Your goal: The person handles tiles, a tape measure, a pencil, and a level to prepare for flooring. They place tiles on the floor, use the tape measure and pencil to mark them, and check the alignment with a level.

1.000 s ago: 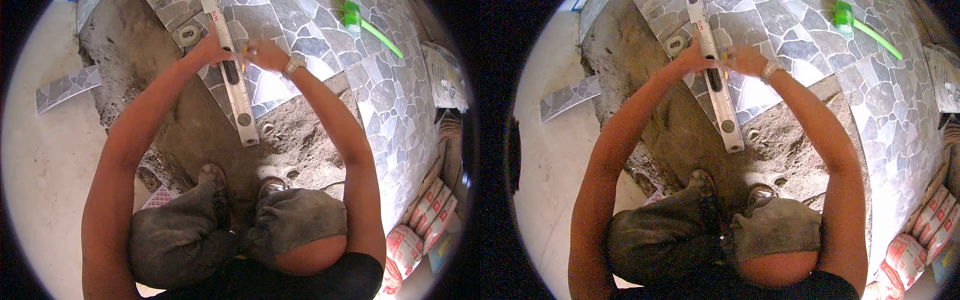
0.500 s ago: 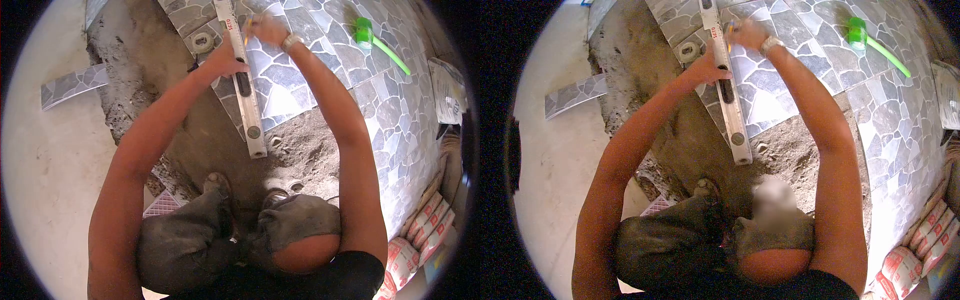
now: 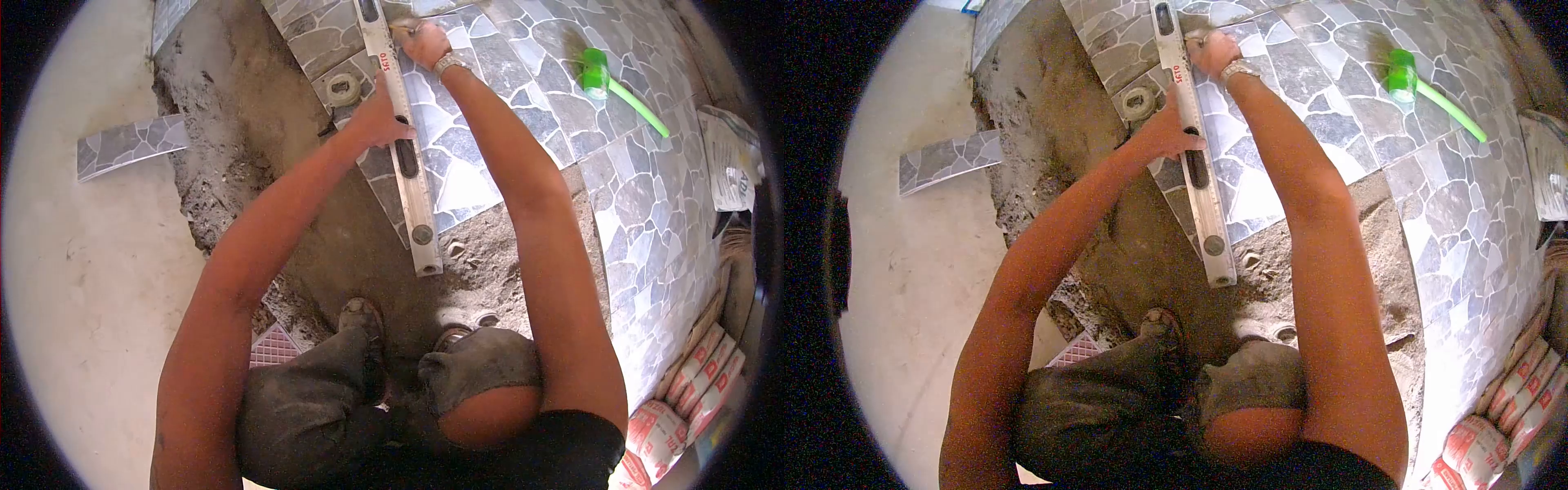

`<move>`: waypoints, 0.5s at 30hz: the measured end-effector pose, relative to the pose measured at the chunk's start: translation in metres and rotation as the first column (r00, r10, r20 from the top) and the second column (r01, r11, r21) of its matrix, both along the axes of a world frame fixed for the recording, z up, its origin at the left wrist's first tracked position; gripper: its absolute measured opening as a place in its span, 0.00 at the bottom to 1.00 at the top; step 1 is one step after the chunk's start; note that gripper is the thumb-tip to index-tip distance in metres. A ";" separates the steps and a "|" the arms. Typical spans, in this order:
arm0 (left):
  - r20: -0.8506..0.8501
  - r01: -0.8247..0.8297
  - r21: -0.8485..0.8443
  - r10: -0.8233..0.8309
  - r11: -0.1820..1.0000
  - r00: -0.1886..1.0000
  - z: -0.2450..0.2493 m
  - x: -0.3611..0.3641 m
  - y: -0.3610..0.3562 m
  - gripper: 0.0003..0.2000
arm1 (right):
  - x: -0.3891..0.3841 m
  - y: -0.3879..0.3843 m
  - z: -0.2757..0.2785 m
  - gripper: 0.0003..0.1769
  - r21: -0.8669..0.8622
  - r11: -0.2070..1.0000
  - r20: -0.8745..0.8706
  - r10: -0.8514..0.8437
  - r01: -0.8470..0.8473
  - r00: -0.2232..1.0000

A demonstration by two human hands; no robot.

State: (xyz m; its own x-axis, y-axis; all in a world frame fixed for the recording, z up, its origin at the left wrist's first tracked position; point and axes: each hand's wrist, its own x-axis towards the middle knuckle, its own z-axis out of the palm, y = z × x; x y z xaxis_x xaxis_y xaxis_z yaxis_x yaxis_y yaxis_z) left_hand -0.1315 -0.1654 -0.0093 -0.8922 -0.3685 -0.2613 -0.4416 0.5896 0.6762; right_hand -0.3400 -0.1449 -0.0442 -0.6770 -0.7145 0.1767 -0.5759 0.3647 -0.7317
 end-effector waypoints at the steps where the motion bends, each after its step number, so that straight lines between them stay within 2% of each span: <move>1: 0.015 -0.012 0.034 0.012 0.999 1.000 0.000 0.000 0.000 0.65 | 0.001 0.003 0.002 0.25 -0.019 1.000 -0.011 0.017 -0.018 1.000; 3: 0.153 -0.082 0.142 0.060 0.986 0.986 0.023 -0.001 0.006 0.65 | 0.004 0.010 0.018 0.26 -0.020 0.998 -0.024 0.061 -0.061 0.998; 4: 0.133 -0.080 0.123 0.064 0.989 0.989 0.025 -0.002 0.007 0.65 | 0.007 0.013 0.026 0.27 -0.018 0.996 -0.030 0.085 -0.085 0.996; 5: 0.116 -0.080 0.108 0.068 0.991 0.991 0.022 -0.002 0.006 0.65 | 0.001 0.006 0.010 0.27 0.031 0.997 -0.052 0.070 -0.068 0.996; 8: 0.013 -0.019 0.088 0.017 0.996 1.000 0.002 -0.002 -0.003 0.65 | 0.016 0.032 0.027 0.26 0.282 0.957 -0.129 0.112 -0.072 0.985; 9: -0.003 -0.004 0.104 0.004 0.995 1.000 0.002 -0.001 -0.002 0.65 | 0.028 0.050 0.026 0.24 0.160 0.982 -0.174 0.131 -0.103 0.976; 11: -0.002 0.014 0.159 -0.014 0.987 1.000 0.016 -0.001 0.002 0.65 | 0.058 0.102 0.038 0.19 0.025 0.966 -0.308 0.251 -0.255 0.918; 12: 0.016 0.016 0.196 -0.020 0.981 1.000 0.022 0.000 0.004 0.65 | 0.072 0.127 0.037 0.19 0.081 0.944 -0.298 0.330 -0.320 0.896; 13: 0.014 0.018 0.208 -0.022 0.978 1.000 0.000 -0.002 -0.005 0.66 | 0.087 0.153 0.037 0.20 0.135 0.915 -0.282 0.404 -0.381 0.870; 14: 0.076 -0.026 0.205 0.010 0.978 0.997 0.008 -0.001 0.000 0.65 | 0.107 0.179 0.048 0.17 0.311 0.863 -0.212 0.472 -0.399 0.856; 15: 0.137 -0.068 0.197 0.041 0.978 0.990 0.025 -0.002 0.007 0.65 | 0.123 0.204 0.037 0.16 0.263 0.833 -0.357 0.552 -0.486 0.754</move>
